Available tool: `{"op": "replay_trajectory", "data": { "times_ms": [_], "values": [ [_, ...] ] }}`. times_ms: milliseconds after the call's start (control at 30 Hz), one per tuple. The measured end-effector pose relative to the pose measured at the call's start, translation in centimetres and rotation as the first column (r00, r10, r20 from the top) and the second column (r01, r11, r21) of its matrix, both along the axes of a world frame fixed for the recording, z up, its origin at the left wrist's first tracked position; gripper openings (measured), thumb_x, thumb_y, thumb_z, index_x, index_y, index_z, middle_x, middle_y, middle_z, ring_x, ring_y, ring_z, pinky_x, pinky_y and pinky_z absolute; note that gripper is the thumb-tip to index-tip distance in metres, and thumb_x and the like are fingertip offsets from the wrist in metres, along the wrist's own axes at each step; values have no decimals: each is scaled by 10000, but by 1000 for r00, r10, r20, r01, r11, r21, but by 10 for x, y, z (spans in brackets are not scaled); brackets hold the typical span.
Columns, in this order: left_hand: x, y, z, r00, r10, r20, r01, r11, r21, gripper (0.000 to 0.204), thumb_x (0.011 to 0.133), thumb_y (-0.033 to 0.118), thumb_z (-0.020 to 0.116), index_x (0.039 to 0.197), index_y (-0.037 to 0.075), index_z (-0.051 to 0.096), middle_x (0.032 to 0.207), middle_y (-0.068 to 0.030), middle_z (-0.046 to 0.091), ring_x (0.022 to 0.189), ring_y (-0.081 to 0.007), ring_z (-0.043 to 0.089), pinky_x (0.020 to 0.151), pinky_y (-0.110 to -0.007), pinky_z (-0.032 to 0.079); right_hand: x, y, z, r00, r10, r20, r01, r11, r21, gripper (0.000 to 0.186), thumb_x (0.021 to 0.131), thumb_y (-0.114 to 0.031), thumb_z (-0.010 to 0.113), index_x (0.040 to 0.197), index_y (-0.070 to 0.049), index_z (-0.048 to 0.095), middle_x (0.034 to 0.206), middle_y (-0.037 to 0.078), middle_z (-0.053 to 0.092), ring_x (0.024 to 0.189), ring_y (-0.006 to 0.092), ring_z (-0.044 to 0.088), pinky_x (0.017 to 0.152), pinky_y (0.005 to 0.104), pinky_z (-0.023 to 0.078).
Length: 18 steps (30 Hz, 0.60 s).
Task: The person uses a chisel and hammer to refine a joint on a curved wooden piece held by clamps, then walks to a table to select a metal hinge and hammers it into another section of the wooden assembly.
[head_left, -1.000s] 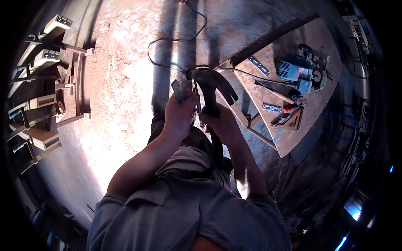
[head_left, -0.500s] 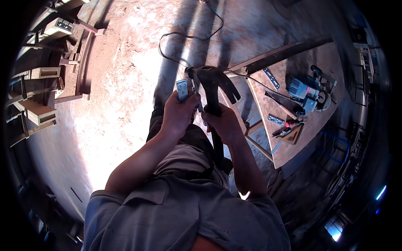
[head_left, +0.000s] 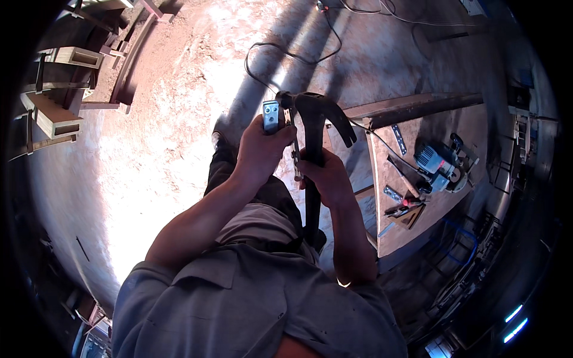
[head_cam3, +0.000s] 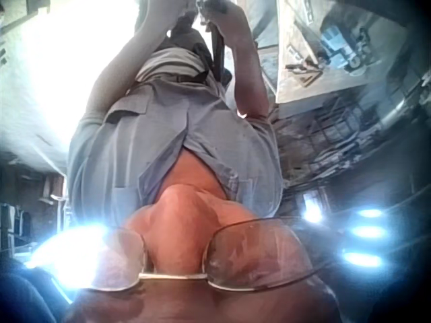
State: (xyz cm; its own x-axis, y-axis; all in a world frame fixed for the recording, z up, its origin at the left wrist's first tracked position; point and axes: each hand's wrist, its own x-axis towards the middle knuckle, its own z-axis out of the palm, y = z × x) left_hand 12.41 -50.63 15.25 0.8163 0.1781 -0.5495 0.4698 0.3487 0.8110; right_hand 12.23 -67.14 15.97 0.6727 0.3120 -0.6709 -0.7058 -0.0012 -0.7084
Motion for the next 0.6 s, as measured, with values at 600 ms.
{"op": "replay_trajectory", "data": {
  "times_ms": [600],
  "values": [
    [18,85,-6,996,72,-52,-89,862,-498,144,844,68,556,965,-7,581,773,-83,628,613,-163,616,513,-283,495,25,55,6,983,177,-51,-175,984,33,226,812,-5,637,1026,14,568,761,131,651,561,144,601,531,263,485]
  ]
}}
